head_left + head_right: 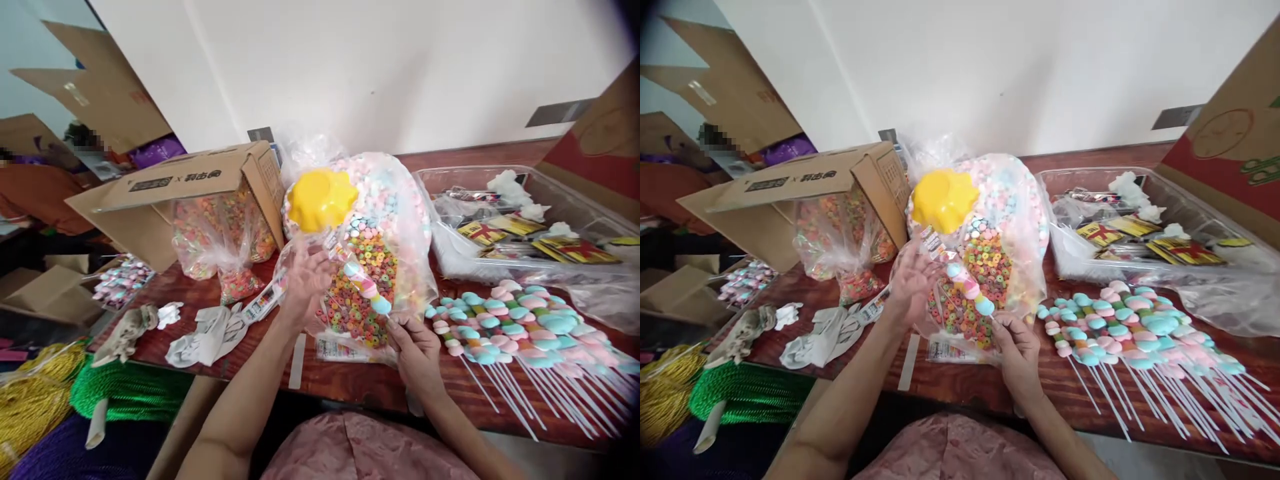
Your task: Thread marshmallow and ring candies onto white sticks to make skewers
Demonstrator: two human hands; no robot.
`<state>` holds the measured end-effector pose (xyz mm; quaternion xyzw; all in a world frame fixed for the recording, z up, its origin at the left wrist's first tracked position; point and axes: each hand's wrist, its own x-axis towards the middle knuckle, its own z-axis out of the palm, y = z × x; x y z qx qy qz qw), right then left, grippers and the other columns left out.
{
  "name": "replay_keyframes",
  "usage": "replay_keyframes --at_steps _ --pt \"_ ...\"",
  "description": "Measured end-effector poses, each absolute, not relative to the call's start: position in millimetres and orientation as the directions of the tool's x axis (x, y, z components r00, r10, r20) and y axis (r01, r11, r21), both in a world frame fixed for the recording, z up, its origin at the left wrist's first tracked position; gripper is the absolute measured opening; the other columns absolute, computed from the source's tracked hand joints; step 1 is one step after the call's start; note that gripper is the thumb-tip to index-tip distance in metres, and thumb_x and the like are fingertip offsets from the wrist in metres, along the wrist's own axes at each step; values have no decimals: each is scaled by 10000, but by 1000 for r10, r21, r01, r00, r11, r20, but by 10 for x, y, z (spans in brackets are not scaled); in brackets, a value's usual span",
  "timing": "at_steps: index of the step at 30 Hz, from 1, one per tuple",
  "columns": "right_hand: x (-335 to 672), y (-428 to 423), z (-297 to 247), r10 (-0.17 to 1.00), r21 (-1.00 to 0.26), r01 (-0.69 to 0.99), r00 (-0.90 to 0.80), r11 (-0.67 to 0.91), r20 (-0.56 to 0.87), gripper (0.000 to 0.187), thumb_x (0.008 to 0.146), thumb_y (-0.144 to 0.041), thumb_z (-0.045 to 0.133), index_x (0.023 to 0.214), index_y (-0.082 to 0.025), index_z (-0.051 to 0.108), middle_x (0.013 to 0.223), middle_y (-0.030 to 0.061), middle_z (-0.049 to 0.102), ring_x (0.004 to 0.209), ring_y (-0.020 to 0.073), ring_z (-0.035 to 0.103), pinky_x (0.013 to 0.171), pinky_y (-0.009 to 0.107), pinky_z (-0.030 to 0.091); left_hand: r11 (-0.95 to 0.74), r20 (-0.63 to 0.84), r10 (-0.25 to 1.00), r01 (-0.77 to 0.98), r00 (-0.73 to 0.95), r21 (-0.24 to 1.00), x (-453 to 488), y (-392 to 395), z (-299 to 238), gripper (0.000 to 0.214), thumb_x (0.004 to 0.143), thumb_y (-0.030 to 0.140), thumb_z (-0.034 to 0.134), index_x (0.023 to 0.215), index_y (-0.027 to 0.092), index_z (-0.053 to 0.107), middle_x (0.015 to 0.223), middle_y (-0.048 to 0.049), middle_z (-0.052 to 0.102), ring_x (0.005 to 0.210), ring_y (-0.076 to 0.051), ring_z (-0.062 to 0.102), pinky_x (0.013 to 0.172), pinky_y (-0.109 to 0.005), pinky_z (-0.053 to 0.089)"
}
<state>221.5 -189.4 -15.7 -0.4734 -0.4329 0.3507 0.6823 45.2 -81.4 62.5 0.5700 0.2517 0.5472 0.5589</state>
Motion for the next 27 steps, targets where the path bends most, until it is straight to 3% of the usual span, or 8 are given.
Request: replay_keyframes --at_steps 3,5,8,13,18,22,25,27 --pt "2108 -1889 -100 828 -912 141 383 385 409 121 894 -292 624 818 -209 666 812 30 654 737 161 607 654 295 512 -51 237 873 -403 426 914 529 -703 755 522 737 560 722 1106 234 551 883 -32 655 917 -245 679 862 -454 519" --pt "2066 -1888 -64 774 -852 277 360 445 521 77 893 -231 612 842 -224 670 872 42 691 815 189 651 724 332 545 44 175 877 -438 448 898 596 -741 819 359 756 489 721 888 197 561 709 15 586 745 -188 664 838 -429 528" --pt "2078 -1887 -56 677 -720 490 304 492 670 121 888 -158 587 915 -246 665 908 52 711 834 208 680 735 365 568 117 88 921 -483 380 868 704 -850 810 389 796 474 692 692 179 460 621 54 475 624 -115 599 821 -381 534" --pt "2115 -1867 -123 614 -556 666 182 497 768 181 880 -146 573 980 -251 680 972 87 719 909 232 692 807 419 576 155 -16 967 -543 253 825 837 -946 674 483 770 544 713 669 181 410 625 68 447 590 -88 569 776 -340 530" --pt "1988 -1831 -45 784 -776 454 230 438 577 121 905 -240 556 884 -224 674 880 68 688 822 205 645 762 370 541 124 78 943 -561 323 819 805 -1003 617 508 718 572 756 736 199 411 640 71 474 601 -104 575 785 -361 534" --pt "1907 -1763 44 967 -979 56 158 195 201 235 890 -356 593 718 -199 612 626 -7 561 539 113 450 498 248 377 170 89 890 -506 447 846 724 -1025 532 574 708 674 710 742 214 367 637 71 451 584 -113 561 808 -400 537" --pt "1889 -1697 73 1000 -972 -232 4 -19 -20 320 837 -447 637 671 -184 560 564 -27 522 439 67 294 414 224 221 189 127 849 -520 512 833 664 -1010 437 574 726 679 694 725 211 363 645 63 448 616 -127 598 831 -402 536" --pt "1901 -1662 99 999 -965 -260 -19 -42 -38 325 819 -456 651 674 -184 548 552 -34 502 438 67 301 415 220 218 231 123 840 -554 528 800 621 -985 394 560 722 674 704 732 206 397 651 55 483 658 -152 643 829 -397 538"
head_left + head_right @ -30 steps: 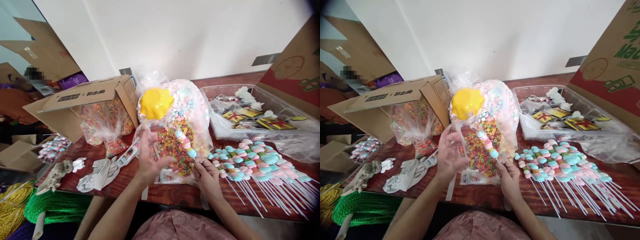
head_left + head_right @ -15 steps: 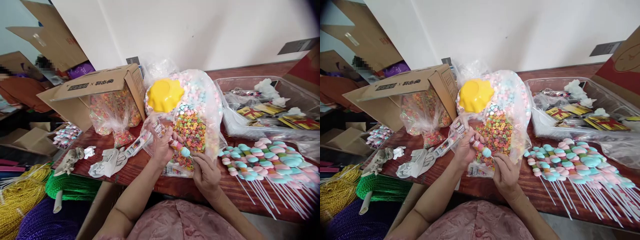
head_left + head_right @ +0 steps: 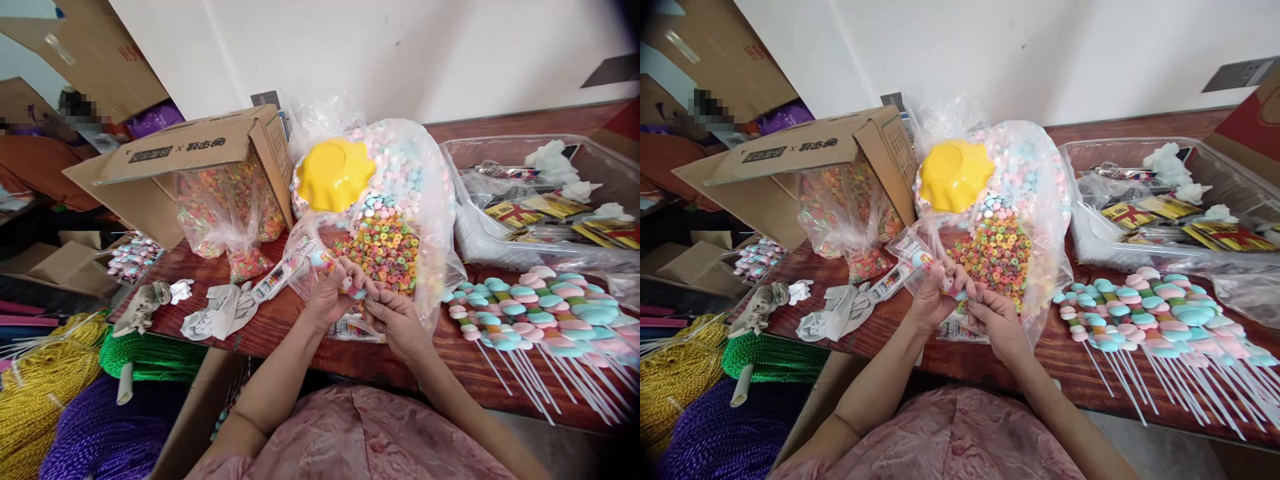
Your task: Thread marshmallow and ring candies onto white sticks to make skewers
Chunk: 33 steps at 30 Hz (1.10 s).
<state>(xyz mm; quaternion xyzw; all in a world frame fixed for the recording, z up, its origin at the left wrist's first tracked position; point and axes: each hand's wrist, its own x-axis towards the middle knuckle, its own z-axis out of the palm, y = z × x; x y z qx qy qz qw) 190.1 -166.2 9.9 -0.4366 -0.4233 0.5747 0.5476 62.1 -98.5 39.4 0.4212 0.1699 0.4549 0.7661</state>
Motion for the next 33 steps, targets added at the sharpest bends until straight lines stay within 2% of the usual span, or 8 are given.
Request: replay_keyframes --at_steps 2,4,7,11,14,21,28,33 --pt "1941 -1639 136 998 -992 -110 23 60 58 299 851 -420 624 676 -187 555 557 -30 500 477 86 383 450 225 292 286 64 864 -593 499 753 571 -950 386 558 700 679 720 744 201 436 650 44 541 710 -189 684 816 -398 544" --pt "2005 -1628 164 961 -952 183 78 247 264 243 897 -344 581 709 -191 589 583 -21 534 529 105 460 513 238 362 337 -29 890 -614 455 714 518 -915 406 540 689 656 745 749 194 473 658 25 609 782 -234 716 808 -400 551" --pt "2097 -1628 137 806 -680 578 64 450 588 134 924 -219 538 835 -196 636 663 -5 611 577 120 534 563 250 398 399 -131 890 -607 437 687 468 -897 449 431 741 548 761 754 178 540 696 -19 690 895 -274 731 819 -384 554" --pt "2108 -1651 -3 696 -394 796 -48 460 716 130 920 -129 516 932 -189 631 738 24 644 639 139 578 593 258 409 420 -159 887 -616 433 667 497 -966 458 329 805 459 731 747 160 606 728 -54 731 932 -268 734 861 -369 554" --pt "2028 -1672 -71 680 -318 836 -87 446 728 155 912 -96 500 934 -186 624 725 26 624 625 136 562 583 256 400 401 -148 898 -631 415 664 560 -1046 449 330 833 460 698 730 155 628 720 -54 733 917 -259 736 886 -382 556" --pt "1803 -1757 -14 675 -379 764 -99 522 731 171 927 -70 464 956 -171 598 711 28 608 618 133 568 562 246 406 366 -157 925 -697 347 617 549 -1074 485 326 814 461 721 736 160 623 732 -43 723 915 -248 731 889 -411 569" --pt "1694 -1855 -27 639 -344 757 -125 556 759 183 920 -70 487 831 -185 597 649 23 587 577 126 522 556 247 380 276 -180 961 -716 210 641 492 -1052 465 302 824 394 724 680 150 618 663 -2 663 855 -199 729 900 -362 563" --pt "1724 -1821 -39 711 -490 669 -82 558 698 180 907 -83 495 816 -185 612 667 29 593 596 128 530 582 247 401 272 -63 945 -666 320 695 515 -1144 433 353 782 465 752 689 149 625 684 -6 654 882 -225 728 891 -355 554"
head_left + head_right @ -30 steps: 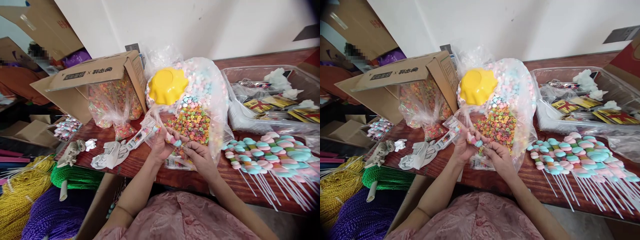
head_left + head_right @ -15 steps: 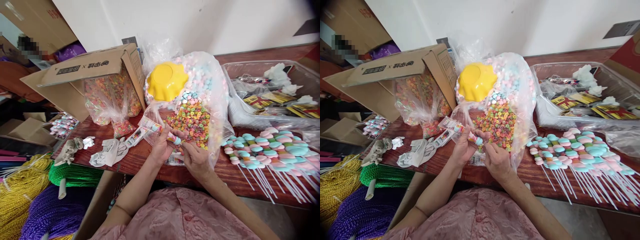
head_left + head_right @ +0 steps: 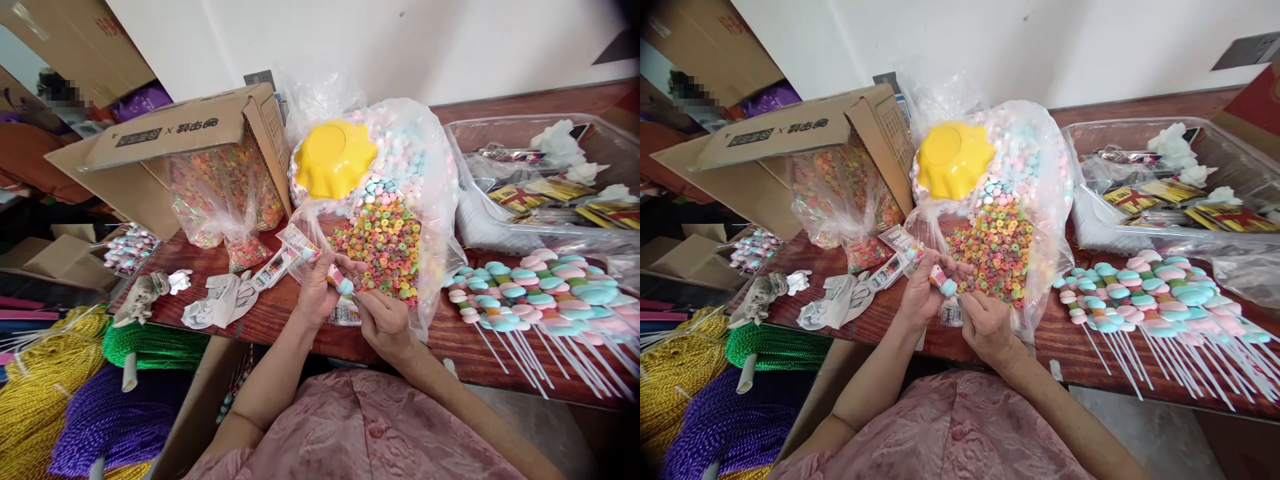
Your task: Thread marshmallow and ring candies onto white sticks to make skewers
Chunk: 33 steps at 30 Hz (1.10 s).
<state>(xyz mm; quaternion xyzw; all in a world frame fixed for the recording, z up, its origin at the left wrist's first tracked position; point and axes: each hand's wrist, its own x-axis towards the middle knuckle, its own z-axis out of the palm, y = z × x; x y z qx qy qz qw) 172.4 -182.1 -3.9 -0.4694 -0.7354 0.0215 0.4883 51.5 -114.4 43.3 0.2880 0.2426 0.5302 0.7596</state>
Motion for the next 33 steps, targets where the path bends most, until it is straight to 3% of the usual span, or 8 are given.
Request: replay_keyframes --at_steps 4,7,12,16,22,25,28,33 --pt "1774 -1760 -29 887 -841 356 69 406 457 155 913 -188 524 776 -201 597 641 -9 567 557 112 501 546 232 403 299 -9 911 -648 412 700 478 -1146 409 420 746 560 750 730 172 590 714 -9 667 961 -259 715 933 -419 538" --pt "1817 -1725 -6 962 -961 121 89 247 258 195 889 -266 562 704 -205 560 596 -32 505 530 103 443 506 221 375 359 -26 887 -655 460 665 414 -1104 345 493 717 647 722 734 188 543 732 -22 689 1045 -296 691 970 -502 512" --pt "1869 -1725 22 979 -979 60 56 194 198 258 874 -317 576 651 -200 520 577 -34 482 531 101 424 510 220 350 407 -22 851 -632 525 659 325 -1068 218 490 694 621 756 753 173 566 785 -56 726 1112 -326 671 1007 -532 486" --pt "1832 -1746 23 948 -931 217 61 293 313 219 906 -256 542 694 -201 539 573 -44 470 508 92 407 510 221 338 400 -29 862 -644 506 652 376 -1124 239 416 762 550 737 777 167 575 813 -53 729 1127 -311 669 1017 -518 485" --pt "1627 -1825 -98 802 -676 543 9 497 597 191 926 -141 473 783 -190 590 650 3 567 575 117 515 570 241 397 340 -104 926 -681 363 649 526 -1181 285 432 812 591 663 750 170 589 732 -26 690 1010 -270 711 986 -471 518" --pt "1549 -1871 -177 785 -585 619 -86 525 614 225 901 -112 456 727 -191 574 630 13 543 562 128 493 543 254 369 327 -194 944 -687 266 649 561 -1172 233 487 830 637 608 711 165 599 676 -17 664 916 -231 725 944 -408 543" --pt "1544 -1874 -207 842 -687 542 -72 483 535 233 866 -127 478 656 -196 551 600 6 516 537 124 454 519 256 343 314 -231 949 -687 214 656 567 -1188 192 468 829 633 613 737 175 590 685 -7 667 873 -210 727 908 -383 551" --pt "1622 -1776 -145 909 -853 349 9 388 417 191 887 -203 509 720 -187 600 607 -6 556 549 118 488 529 239 403 290 -123 945 -598 305 748 546 -1248 216 535 747 709 646 719 183 550 643 -4 632 915 -256 725 885 -409 549"
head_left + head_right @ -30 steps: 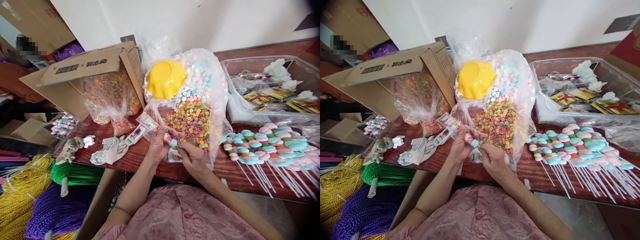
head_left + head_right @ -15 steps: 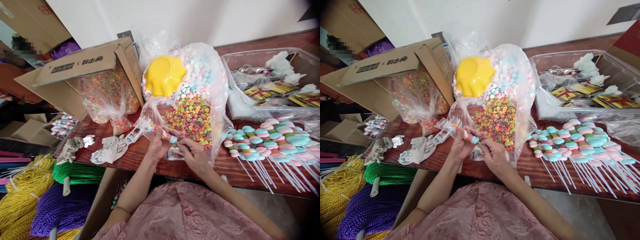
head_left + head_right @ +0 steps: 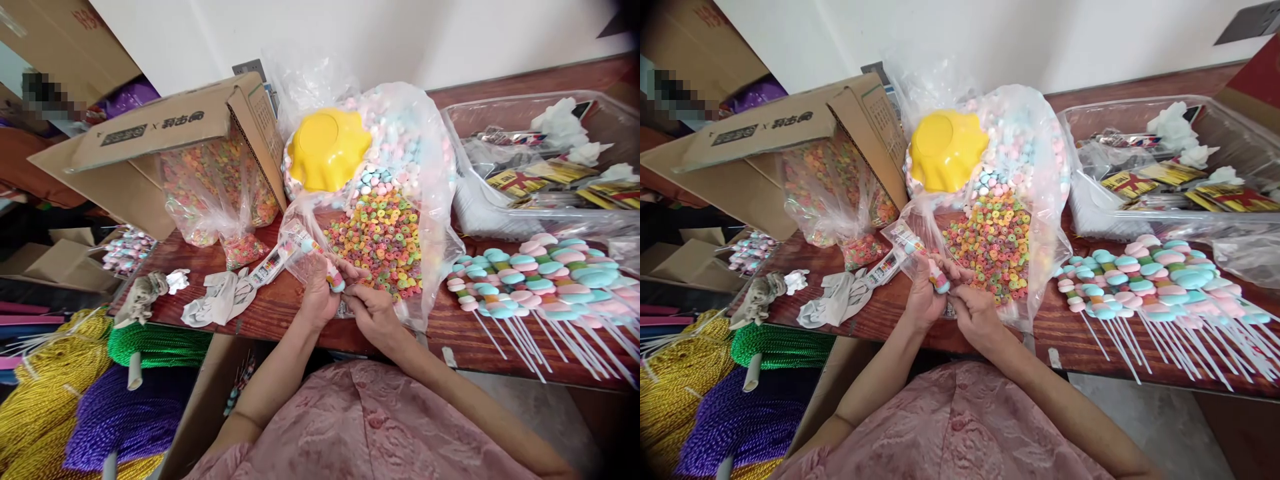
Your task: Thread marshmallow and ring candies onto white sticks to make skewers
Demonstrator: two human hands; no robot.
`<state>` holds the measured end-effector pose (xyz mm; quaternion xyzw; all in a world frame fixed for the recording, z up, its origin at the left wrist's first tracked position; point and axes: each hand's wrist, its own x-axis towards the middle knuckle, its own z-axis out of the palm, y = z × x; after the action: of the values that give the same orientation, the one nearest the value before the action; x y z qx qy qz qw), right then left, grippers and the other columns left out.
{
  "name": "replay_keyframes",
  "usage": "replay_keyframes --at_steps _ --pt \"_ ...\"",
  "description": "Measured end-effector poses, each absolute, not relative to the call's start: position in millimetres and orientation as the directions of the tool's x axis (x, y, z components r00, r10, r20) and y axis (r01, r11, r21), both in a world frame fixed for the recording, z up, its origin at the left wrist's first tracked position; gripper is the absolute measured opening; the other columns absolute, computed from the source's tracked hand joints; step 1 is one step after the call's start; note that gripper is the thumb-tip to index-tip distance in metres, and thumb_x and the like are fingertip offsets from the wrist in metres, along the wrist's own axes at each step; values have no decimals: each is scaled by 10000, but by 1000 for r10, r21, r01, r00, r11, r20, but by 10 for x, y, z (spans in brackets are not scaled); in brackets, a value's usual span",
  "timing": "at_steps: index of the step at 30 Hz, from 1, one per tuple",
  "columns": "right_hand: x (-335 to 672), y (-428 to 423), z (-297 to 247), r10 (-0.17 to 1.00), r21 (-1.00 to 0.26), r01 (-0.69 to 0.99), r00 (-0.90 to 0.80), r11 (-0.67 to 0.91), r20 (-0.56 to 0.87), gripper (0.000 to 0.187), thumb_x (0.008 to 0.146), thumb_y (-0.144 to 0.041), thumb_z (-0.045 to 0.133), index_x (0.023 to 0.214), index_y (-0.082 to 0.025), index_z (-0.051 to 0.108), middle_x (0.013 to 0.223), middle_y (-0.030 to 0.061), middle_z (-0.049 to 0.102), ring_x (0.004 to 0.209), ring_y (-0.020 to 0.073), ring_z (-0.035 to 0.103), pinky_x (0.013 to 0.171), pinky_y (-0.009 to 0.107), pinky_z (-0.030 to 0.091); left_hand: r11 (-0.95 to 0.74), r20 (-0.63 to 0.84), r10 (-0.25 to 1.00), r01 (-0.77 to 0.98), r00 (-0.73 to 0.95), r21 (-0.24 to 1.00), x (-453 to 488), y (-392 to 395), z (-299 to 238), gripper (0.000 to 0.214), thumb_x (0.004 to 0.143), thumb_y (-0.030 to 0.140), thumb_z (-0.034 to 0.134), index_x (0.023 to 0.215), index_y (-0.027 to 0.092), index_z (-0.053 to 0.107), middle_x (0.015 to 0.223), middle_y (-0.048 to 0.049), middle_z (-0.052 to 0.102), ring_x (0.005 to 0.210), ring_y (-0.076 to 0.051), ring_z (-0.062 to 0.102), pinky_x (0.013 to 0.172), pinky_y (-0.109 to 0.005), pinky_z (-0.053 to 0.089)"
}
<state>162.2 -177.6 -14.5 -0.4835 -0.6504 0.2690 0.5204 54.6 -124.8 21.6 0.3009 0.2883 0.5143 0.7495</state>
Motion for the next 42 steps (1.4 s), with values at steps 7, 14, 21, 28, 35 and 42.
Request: replay_keyframes --at_steps 7,14,21,28,35,42 --pt "1632 -1724 -20 943 -939 154 83 306 321 210 881 -257 534 685 -188 569 566 -36 507 500 100 438 482 222 395 374 -94 895 -620 436 689 518 -1274 220 560 642 718 730 771 200 562 825 -54 715 1079 -301 672 910 -432 525" --pt "1758 -1747 -11 790 -723 479 95 498 606 151 902 -178 534 796 -197 640 656 -4 615 561 114 536 574 243 420 174 -46 979 -702 198 691 293 -1076 321 394 686 548 788 885 233 660 898 -9 726 925 -218 695 926 -403 523" --pt "1668 -1789 -148 760 -635 587 49 503 648 209 907 -131 494 749 -202 611 661 17 603 601 134 554 590 252 408 215 -169 976 -726 138 653 492 -1167 335 333 851 276 683 602 169 489 579 62 486 567 -69 552 865 -296 529" --pt "1649 -1739 -139 768 -650 586 71 484 636 232 887 -135 475 677 -200 549 624 4 557 564 126 498 568 254 374 280 -193 960 -709 203 647 741 -1362 189 327 893 321 626 624 161 531 605 32 529 620 -86 569 842 -275 523" --pt "1813 -1850 -88 881 -773 471 -19 426 473 217 910 -222 526 708 -194 599 604 -13 561 531 115 474 532 241 365 261 -213 964 -709 157 656 659 -1328 217 356 931 384 577 651 174 515 592 49 495 599 -83 559 856 -297 524" --pt "1689 -1848 -212 868 -774 497 82 391 491 201 871 -168 516 683 -196 582 579 -10 565 509 121 492 514 239 368 193 -90 975 -568 204 800 754 -1490 178 460 839 523 662 590 179 487 584 38 470 710 -122 599 843 -282 503"
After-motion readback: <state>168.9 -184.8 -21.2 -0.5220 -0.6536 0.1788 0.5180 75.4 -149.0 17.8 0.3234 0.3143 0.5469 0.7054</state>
